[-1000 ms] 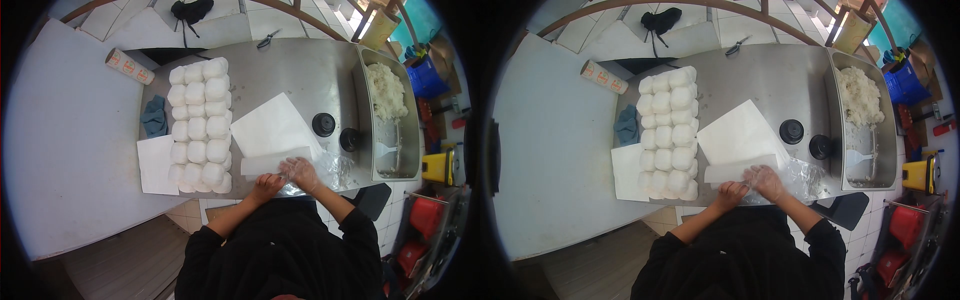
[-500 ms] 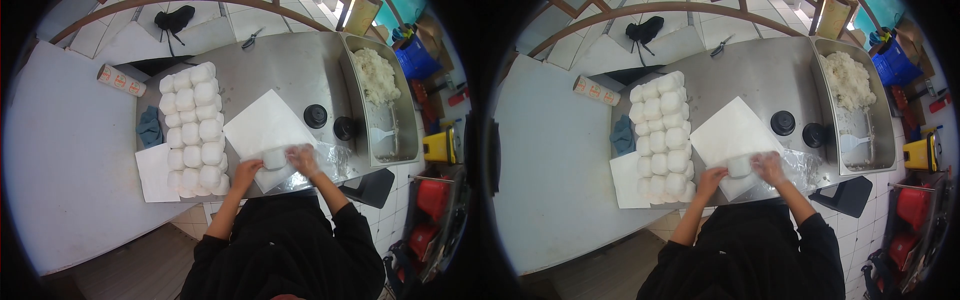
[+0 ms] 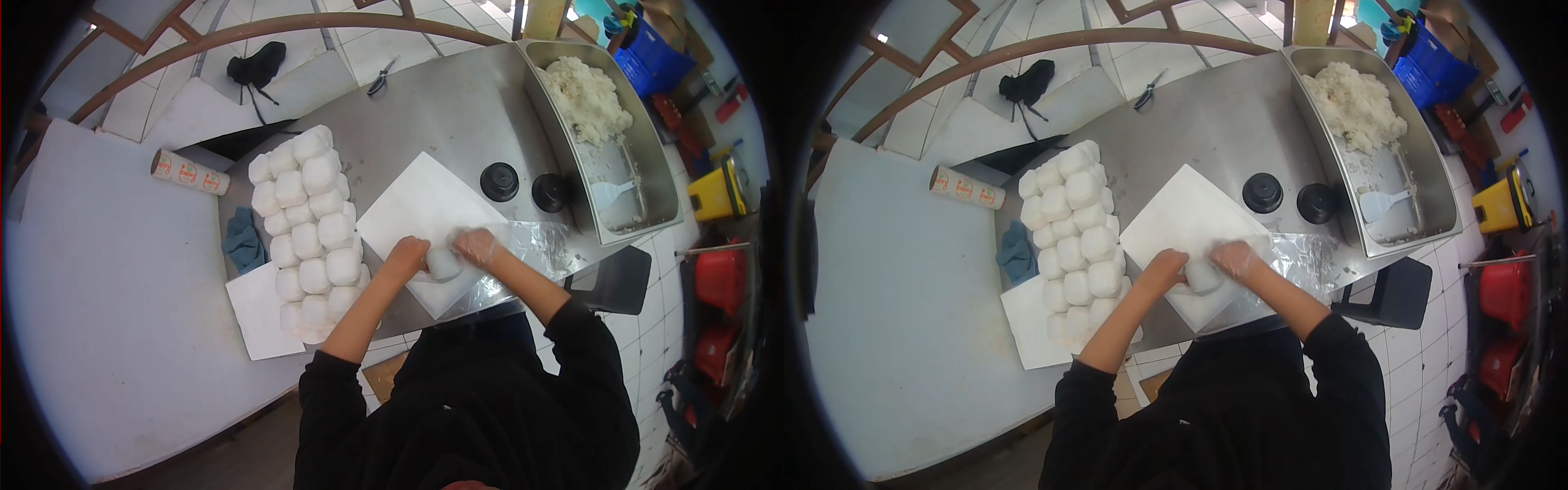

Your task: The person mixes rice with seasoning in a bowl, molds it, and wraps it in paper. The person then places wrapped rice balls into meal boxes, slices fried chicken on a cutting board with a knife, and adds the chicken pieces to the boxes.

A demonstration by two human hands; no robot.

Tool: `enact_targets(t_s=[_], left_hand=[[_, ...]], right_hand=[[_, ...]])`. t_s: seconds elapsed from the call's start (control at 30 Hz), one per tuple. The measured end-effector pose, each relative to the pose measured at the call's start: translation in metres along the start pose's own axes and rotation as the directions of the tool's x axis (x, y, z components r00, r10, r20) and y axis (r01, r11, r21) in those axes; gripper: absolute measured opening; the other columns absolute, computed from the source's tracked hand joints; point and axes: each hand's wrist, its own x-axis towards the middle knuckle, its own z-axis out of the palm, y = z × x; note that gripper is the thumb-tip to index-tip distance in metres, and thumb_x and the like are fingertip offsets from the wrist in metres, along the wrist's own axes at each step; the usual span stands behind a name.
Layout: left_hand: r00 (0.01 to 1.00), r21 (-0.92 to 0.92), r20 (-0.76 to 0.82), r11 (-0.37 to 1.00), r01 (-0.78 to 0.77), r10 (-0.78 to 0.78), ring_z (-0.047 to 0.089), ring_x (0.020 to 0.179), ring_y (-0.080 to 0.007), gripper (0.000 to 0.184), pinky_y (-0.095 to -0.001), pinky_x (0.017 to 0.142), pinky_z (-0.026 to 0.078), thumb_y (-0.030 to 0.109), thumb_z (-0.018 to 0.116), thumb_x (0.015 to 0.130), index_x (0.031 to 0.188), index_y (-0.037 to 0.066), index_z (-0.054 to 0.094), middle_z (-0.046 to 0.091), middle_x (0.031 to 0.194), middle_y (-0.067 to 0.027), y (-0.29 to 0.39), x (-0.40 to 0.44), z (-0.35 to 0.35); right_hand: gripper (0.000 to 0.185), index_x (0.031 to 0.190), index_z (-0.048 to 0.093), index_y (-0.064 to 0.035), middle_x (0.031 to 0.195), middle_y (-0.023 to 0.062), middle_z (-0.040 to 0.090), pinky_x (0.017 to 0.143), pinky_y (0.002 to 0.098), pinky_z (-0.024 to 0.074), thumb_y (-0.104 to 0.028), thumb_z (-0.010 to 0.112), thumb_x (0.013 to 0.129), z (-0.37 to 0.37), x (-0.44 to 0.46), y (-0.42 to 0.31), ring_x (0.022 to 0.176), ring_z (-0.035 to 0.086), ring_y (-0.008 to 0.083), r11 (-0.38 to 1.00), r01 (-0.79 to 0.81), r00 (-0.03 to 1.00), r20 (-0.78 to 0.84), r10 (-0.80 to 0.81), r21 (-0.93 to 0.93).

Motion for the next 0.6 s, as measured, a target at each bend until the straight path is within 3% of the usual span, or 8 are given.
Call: enact_targets(t_s=[0.03, 0.1, 0.17, 0.33, 0.4, 0.47, 0.53, 0.6], left_hand=[[0.993, -0.059, -0.114, 0.998, 0.029, -0.036, 0.056, 0.088, -0.0356, 0.031, -0.0428, 0.078, 0.046, 0.014, 0.078, 0.064, 0.082, 0.004, 0.055, 0.059, 0.085, -0.0154, 0.004, -0.01, 0.004], [0.975, -0.117, -0.213, 0.992, 0.043, -0.067, 0.055, 0.084, -0.0354, 0.023, -0.0439, 0.075, 0.045, 0.012, 0.074, 0.068, 0.078, 0.003, 0.054, 0.057, 0.082, -0.0164, 0.015, -0.027, 0.02], [0.854, -0.083, -0.519, 0.996, -0.007, -0.038, 0.053, 0.079, -0.0335, 0.014, -0.0429, 0.071, 0.043, 0.007, 0.067, 0.073, 0.082, 0.002, 0.057, 0.056, 0.081, -0.0144, 0.024, -0.043, 0.045], [0.801, -0.045, -0.563, 0.975, 0.217, -0.204, 0.047, 0.102, -0.0371, 0.041, -0.0456, 0.087, 0.038, 0.016, 0.067, 0.075, 0.112, 0.0, 0.057, 0.05, 0.112, -0.0194, 0.07, -0.066, 0.092], [0.789, -0.073, -0.565, 0.967, 0.245, -0.242, 0.029, 0.121, -0.0443, 0.067, -0.0544, 0.101, 0.022, 0.028, 0.069, 0.072, 0.13, 0.002, 0.048, 0.028, 0.141, -0.0255, 0.078, -0.069, 0.103], [0.777, -0.08, -0.581, 0.967, 0.242, -0.242, 0.029, 0.121, -0.0445, 0.069, -0.0551, 0.101, 0.022, 0.026, 0.069, 0.071, 0.132, 0.003, 0.046, 0.029, 0.14, -0.0256, 0.079, -0.069, 0.112], [0.762, -0.097, -0.597, 0.965, 0.243, -0.252, 0.029, 0.122, -0.0447, 0.071, -0.0559, 0.101, 0.022, 0.025, 0.069, 0.071, 0.134, 0.005, 0.044, 0.03, 0.14, -0.0257, 0.083, -0.071, 0.115], [0.869, -0.066, -0.365, 0.941, 0.332, -0.333, 0.028, 0.13, -0.0426, 0.073, -0.0495, 0.107, 0.022, 0.021, 0.065, 0.079, 0.142, 0.004, 0.033, 0.028, 0.146, -0.023, 0.071, -0.077, 0.116]], right_hand=[[0.014, 0.089, 0.064, -0.0025, 0.091, 0.0176, 0.067, 0.059, 0.0379, 0.0555, -0.009, 0.054, 0.082, 0.008, -0.013, -0.01, 0.075, 0.069, 0.0317, 1.0, -0.011, 1.0, -0.001, 0.011, 0.005], [0.022, 0.104, 0.057, -0.0014, 0.098, 0.0187, 0.062, 0.067, 0.0411, 0.0538, -0.009, 0.049, 0.085, 0.028, -0.041, -0.033, 0.086, 0.066, 0.0329, 0.92, -0.274, 0.935, -0.147, 0.323, 0.28], [0.032, 0.113, 0.053, 0.0018, 0.105, 0.0217, 0.059, 0.077, 0.0425, 0.0513, -0.011, 0.051, 0.084, 0.054, -0.051, -0.051, 0.095, 0.062, 0.0356, 0.913, -0.266, 0.895, -0.273, 0.353, 0.308], [0.068, 0.134, 0.041, 0.0074, 0.131, 0.0299, 0.046, 0.106, 0.0449, 0.0331, -0.033, 0.059, 0.081, 0.062, -0.051, -0.097, 0.12, 0.046, 0.0408, 0.851, -0.253, 0.619, -0.599, 0.508, 0.461], [0.067, 0.133, 0.042, 0.007, 0.131, 0.0294, 0.046, 0.106, 0.0442, 0.0343, -0.035, 0.059, 0.083, 0.043, -0.042, -0.11, 0.119, 0.047, 0.0407, 0.808, -0.164, 0.649, -0.555, 0.521, 0.566], [0.066, 0.133, 0.043, 0.0067, 0.13, 0.029, 0.046, 0.105, 0.0435, 0.0355, -0.037, 0.058, 0.085, 0.023, -0.029, -0.121, 0.118, 0.049, 0.0406, 0.751, -0.073, 0.684, -0.515, 0.517, 0.656], [0.064, 0.133, 0.043, 0.004, 0.127, 0.0264, 0.051, 0.102, 0.0427, 0.0382, -0.04, 0.057, 0.088, 0.009, -0.021, -0.124, 0.115, 0.051, 0.0406, 0.639, -0.357, 0.802, -0.127, 0.583, 0.682], [0.062, 0.133, 0.044, 0.0022, 0.124, 0.025, 0.053, 0.1, 0.0419, 0.0397, -0.04, 0.056, 0.089, 0.031, -0.008, -0.113, 0.114, 0.052, 0.0398, 0.531, -0.282, 0.737, -0.174, 0.653, 0.799]])
